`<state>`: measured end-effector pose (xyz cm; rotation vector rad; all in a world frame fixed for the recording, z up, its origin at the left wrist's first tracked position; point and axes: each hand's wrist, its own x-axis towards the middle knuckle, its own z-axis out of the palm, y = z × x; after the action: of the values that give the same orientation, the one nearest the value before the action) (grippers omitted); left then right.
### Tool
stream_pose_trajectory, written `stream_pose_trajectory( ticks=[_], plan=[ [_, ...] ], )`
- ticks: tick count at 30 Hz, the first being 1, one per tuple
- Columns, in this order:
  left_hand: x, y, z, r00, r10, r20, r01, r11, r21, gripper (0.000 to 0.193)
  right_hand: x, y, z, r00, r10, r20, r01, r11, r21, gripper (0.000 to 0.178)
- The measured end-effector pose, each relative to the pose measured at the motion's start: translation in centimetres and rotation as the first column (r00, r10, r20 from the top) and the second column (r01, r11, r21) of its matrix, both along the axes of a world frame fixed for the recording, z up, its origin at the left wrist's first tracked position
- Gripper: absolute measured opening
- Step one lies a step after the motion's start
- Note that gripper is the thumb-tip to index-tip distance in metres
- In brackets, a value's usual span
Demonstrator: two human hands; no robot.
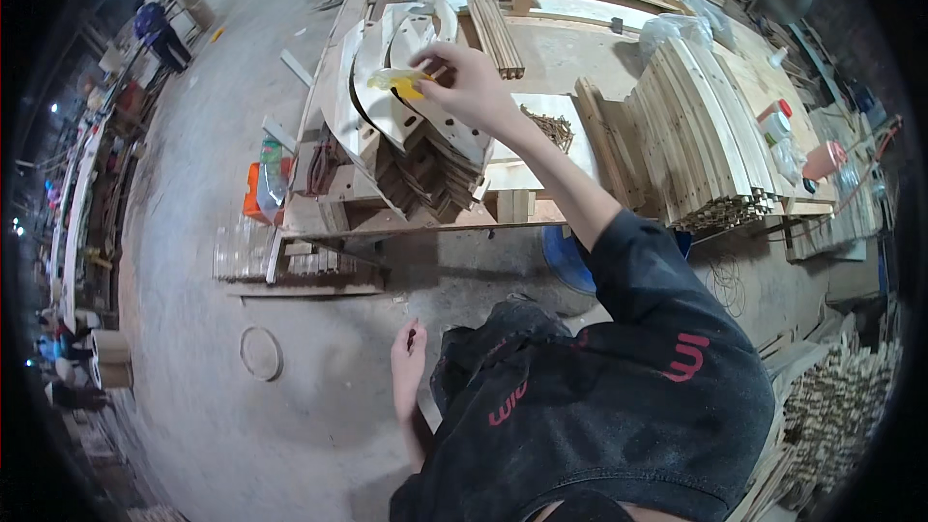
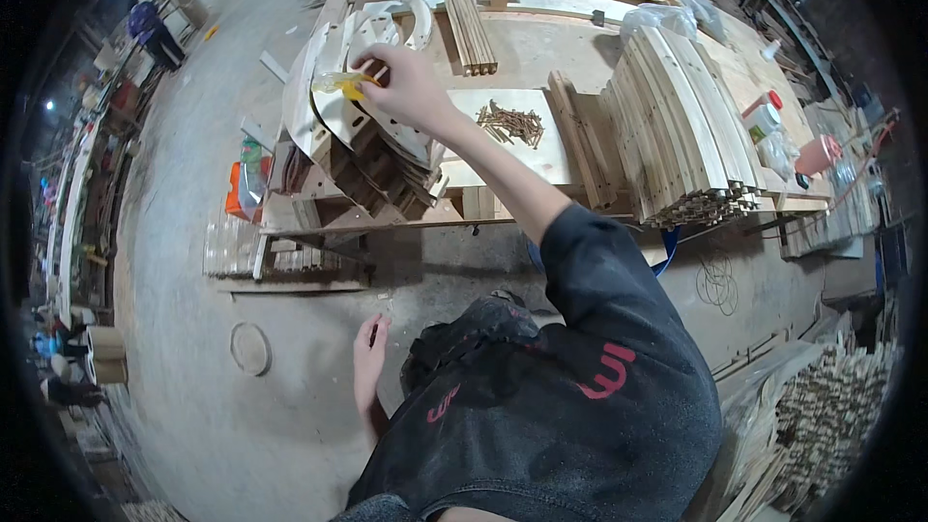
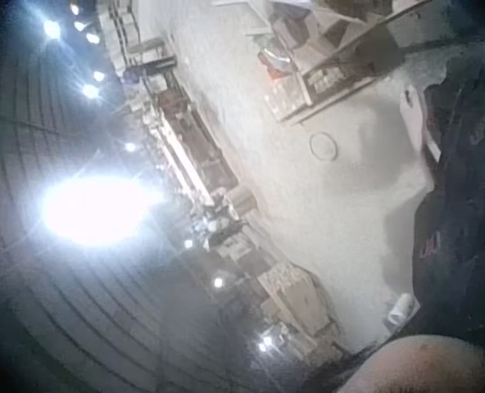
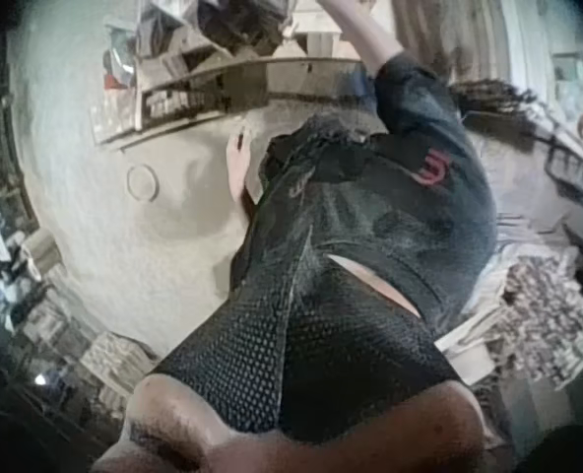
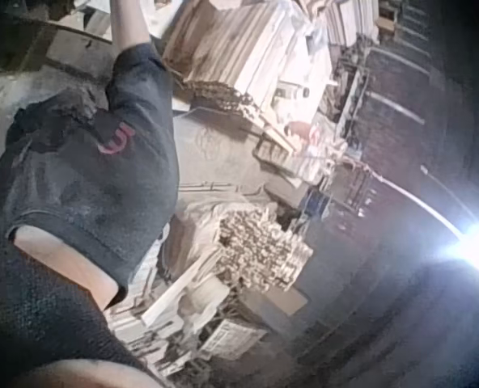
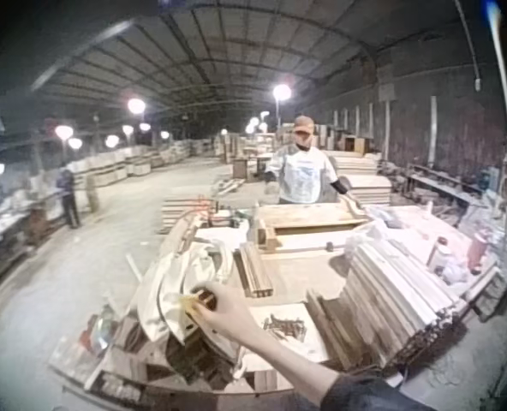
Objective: Apply glue to wooden furniture components and assemble them.
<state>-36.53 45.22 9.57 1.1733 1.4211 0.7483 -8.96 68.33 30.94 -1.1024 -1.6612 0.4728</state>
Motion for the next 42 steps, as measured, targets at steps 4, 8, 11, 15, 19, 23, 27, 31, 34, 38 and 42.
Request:
stream_pose_trajectory(
  ticks=[4,8,11,15,19,23,27,31,34,38,42],
  plan=[
    [-0.3,4.8,5.5,0.971,-0.165,0.176,0.165,0.986,0.016,0.036,-1.5,-6.7,1.5,0.888,0.128,-0.441,-0.267,0.925,-0.27,0.03],
    [2.1,8.1,11.6,0.818,-0.376,0.435,0.293,0.923,0.247,0.036,-4.7,-12.8,0.8,0.77,0.036,-0.637,-0.391,0.815,-0.427,0.03],
    [3.9,9.3,13.9,0.723,-0.375,0.581,0.228,0.922,0.313,0.037,-6.4,-15.1,-0.7,0.731,-0.038,-0.682,-0.395,0.791,-0.468,0.03],
    [4.5,10.9,15.3,0.815,-0.399,0.42,0.262,0.9,0.347,0.039,-6.9,-16.2,-1.3,0.772,-0.191,-0.606,-0.2,0.831,-0.518,0.03],
    [4.5,11.3,14.8,0.799,-0.459,0.39,0.292,0.861,0.416,0.037,-6.6,-16.4,-0.7,0.871,-0.12,-0.476,-0.148,0.86,-0.488,0.026],
    [4.9,10.9,15.7,0.712,-0.406,0.572,0.249,0.909,0.335,0.033,-6.1,-16.1,-0.7,0.926,-0.04,-0.376,-0.174,0.84,-0.515,0.024],
    [5.9,10.6,15.7,0.809,-0.395,0.436,0.208,0.886,0.415,0.03,-5.7,-15.9,-0.7,0.951,0.101,-0.293,-0.243,0.828,-0.505,0.026],
    [6.5,10.6,16.5,0.942,-0.285,0.177,0.153,0.836,0.527,0.034,-4.1,-14.7,-1.0,0.975,0.129,-0.182,-0.209,0.812,-0.545,0.029],
    [6.1,10.2,16.8,0.966,-0.256,0.038,0.198,0.826,0.527,0.032,-3.9,-13.8,-0.9,0.974,0.218,-0.064,-0.22,0.83,-0.512,0.027],
    [6.7,9.4,16.3,0.982,-0.188,0.034,0.135,0.807,0.575,0.027,-4.0,-12.8,-0.7,0.947,0.319,0.043,-0.254,0.824,-0.507,0.024],
    [7.0,8.8,16.2,0.98,-0.115,0.16,-0.007,0.792,0.611,0.024,-4.1,-11.9,-0.7,0.903,0.427,0.042,-0.346,0.784,-0.515,0.023]
  ],
)
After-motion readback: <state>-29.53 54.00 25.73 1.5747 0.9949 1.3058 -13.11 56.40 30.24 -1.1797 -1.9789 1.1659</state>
